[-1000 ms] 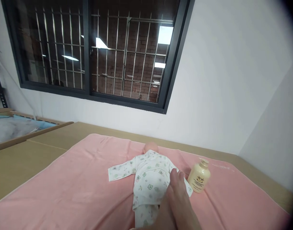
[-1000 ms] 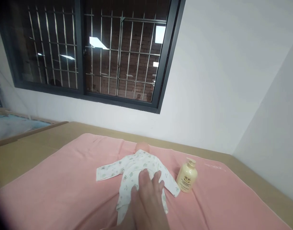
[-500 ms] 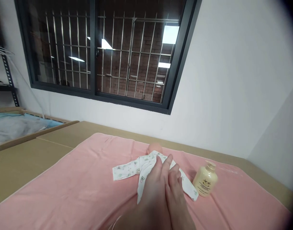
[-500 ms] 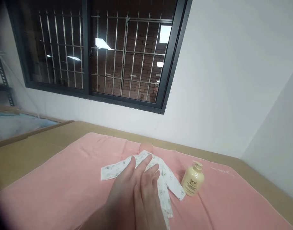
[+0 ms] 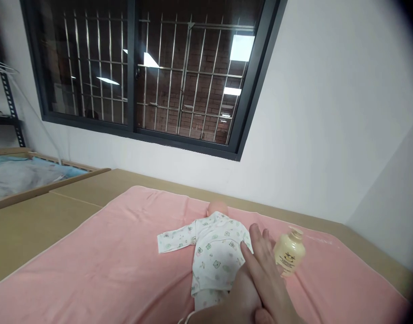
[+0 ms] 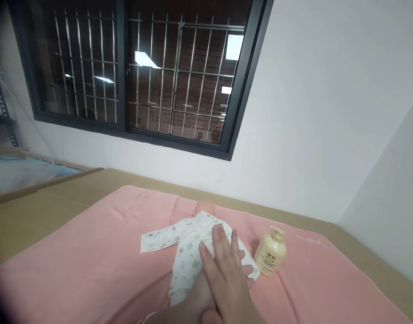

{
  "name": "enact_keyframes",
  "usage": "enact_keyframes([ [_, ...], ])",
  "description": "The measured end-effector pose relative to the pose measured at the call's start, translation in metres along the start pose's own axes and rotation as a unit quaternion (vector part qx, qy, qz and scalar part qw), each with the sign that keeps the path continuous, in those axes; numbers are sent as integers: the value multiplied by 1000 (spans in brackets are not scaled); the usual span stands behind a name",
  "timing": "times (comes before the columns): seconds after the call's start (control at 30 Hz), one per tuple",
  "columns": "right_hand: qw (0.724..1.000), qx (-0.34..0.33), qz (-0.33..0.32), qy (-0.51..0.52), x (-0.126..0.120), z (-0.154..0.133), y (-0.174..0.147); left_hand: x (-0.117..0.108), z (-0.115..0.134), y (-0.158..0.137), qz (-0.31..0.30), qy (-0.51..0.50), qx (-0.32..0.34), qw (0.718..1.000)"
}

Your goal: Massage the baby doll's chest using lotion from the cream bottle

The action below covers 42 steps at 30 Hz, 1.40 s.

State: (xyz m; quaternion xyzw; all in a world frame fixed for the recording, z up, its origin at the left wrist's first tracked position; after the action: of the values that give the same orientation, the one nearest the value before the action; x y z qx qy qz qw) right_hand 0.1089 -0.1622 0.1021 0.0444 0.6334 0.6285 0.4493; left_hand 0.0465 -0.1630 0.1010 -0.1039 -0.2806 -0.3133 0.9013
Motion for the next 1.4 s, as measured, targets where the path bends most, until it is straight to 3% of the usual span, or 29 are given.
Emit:
enact_keyframes([
  [0.13,999,-44,-18,10,-16,19,6,4,10,9,1,6,-28,1000],
  [0.27,996,36,-75,-24,3,58,0,-4,34,20,8,-3,-62,998],
  [0.3,993,70,-89,-25,12,69,-4,-10,41,24,33,-4,-58,998],
  [0.37,984,137,-112,-7,34,89,-15,-33,55,36,146,12,0,989],
  [0.47,963,218,-150,51,73,103,-34,-77,66,62,319,127,108,933],
  [0.57,947,228,-204,101,104,102,-45,-121,51,93,405,264,107,869],
  [0.63,946,194,-230,122,115,101,-48,-146,32,110,418,328,79,844],
  [0.7,945,181,-236,137,119,106,-52,-160,16,120,412,391,118,815],
  [0.8,940,222,-215,146,122,125,-60,-166,1,124,417,457,185,764],
  [0.9,935,266,-193,132,125,136,-63,-164,-4,124,430,479,203,738],
  [1.0,937,265,-205,99,124,129,-55,-165,-3,122,433,480,200,736],
  [1.17,957,149,-216,124,116,101,-41,-171,-5,118,419,432,203,772],
  [1.27,959,170,-183,137,116,105,-48,-173,-8,115,418,415,185,787],
  [1.4,948,247,-154,130,124,129,-61,-170,-10,112,414,403,187,794],
])
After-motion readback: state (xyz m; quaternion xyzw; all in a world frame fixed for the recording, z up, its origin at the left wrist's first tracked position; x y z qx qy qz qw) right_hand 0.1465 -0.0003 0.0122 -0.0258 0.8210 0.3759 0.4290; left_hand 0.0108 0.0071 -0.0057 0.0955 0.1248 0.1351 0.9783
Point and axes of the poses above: each hand's wrist, its own y-axis towards the middle knuckle, its own x-axis out of the palm, z = x × y, the point moved 3 cm from there along y, towards the middle knuckle, and after that the axes turned 14 degrees about -x, right-handed, at the moved point
